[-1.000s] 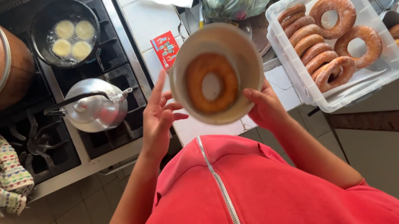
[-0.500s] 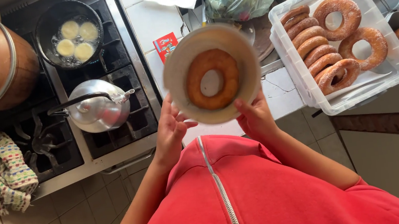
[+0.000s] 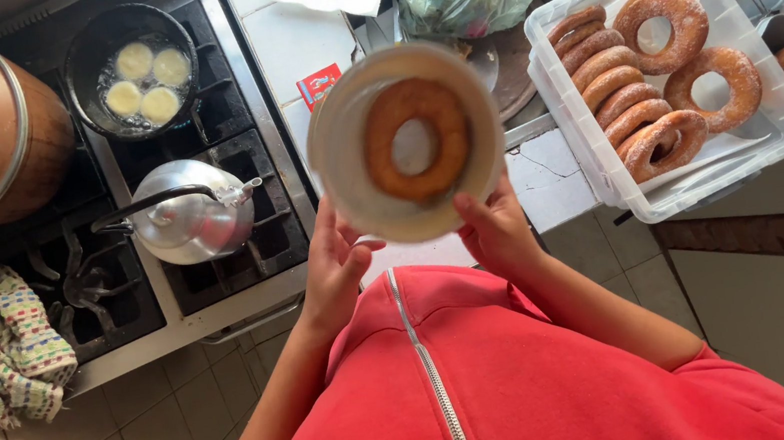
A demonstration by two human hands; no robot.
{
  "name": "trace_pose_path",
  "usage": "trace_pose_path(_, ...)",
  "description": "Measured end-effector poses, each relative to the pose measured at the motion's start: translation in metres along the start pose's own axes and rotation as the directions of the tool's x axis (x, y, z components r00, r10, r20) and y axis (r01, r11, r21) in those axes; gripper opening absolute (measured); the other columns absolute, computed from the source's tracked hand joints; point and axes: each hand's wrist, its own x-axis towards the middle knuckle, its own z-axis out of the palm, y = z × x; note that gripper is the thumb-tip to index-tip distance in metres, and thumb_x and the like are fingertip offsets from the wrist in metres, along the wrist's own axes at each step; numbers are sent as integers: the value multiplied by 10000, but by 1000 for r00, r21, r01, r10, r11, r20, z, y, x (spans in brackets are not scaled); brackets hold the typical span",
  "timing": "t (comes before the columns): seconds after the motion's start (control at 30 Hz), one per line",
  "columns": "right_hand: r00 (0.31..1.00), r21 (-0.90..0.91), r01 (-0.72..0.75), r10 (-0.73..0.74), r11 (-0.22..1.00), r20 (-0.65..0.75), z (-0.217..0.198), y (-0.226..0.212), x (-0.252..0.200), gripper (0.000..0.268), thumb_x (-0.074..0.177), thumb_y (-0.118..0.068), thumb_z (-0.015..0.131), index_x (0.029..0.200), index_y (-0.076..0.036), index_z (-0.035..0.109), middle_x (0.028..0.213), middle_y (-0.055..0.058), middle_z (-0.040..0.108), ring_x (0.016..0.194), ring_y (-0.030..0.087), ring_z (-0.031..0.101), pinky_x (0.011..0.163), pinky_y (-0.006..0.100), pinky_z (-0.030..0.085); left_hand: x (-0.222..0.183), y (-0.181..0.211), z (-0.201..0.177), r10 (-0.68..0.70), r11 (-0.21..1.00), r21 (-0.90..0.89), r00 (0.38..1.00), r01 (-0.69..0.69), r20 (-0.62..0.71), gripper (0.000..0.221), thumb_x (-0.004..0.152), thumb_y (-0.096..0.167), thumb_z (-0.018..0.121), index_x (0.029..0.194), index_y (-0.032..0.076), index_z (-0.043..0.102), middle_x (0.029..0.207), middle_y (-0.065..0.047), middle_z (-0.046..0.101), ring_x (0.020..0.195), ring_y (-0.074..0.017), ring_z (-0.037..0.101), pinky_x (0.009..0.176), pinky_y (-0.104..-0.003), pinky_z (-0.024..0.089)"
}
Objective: The person is frying dough pieces in oil to make donuts and then coating them in sugar.
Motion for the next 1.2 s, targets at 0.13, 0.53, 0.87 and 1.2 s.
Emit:
trace_pose_path(0.13, 999, -30, -30, 31, 999, 38, -4, -5, 0, 700, 1033, -88, 671, 1582, -126, 238, 1495, 139, 491, 1351, 252, 581, 1131, 434, 512, 2, 2, 1, 69, 997, -33, 996, -71, -57, 1050, 916, 497, 831, 1604, -40, 247, 1461, -134, 531, 1341, -198, 553, 1130, -368, 468)
trace_pose_path(0.53, 994, 59, -106, 104, 993, 36, -17, -14, 10, 819, 952, -52, 736, 1621, -139, 272, 1572, 99, 451, 1463, 255, 457, 1209, 467, 409, 13, 28, -8, 126, 984, 138, 989, -115, -73, 1205, 859, 810, 621, 1695, 62, 182, 1346, -162, 616, 1090, -199, 650, 892, -318, 541)
trace_pose_path(0.87, 999, 104, -7, 1, 995, 53, -10, -14, 1, 742, 1006, -108, 714, 1603, -156, 277, 1557, 100, 481, 1439, 256, 501, 1194, 452, 430, -2, 19, -8, 17, 987, 163, 990, 6, -140, 1211, 836, 928, 434, 1667, 88, 169, 1432, -195, 571, 1187, -237, 623, 976, -381, 509)
trace_pose_path(1.2, 999, 62, 26, -28, 998, 24, -21, -2, -3, 787, 1051, -105, 757, 1646, -179, 247, 1483, 116, 501, 1286, 244, 539, 1038, 414, 473, -6, 13, -7, 67, 991, 120, 996, -60, -61, 1213, 851, 843, 582, 1686, 74, 156, 1387, -149, 566, 1196, -210, 610, 970, -364, 511)
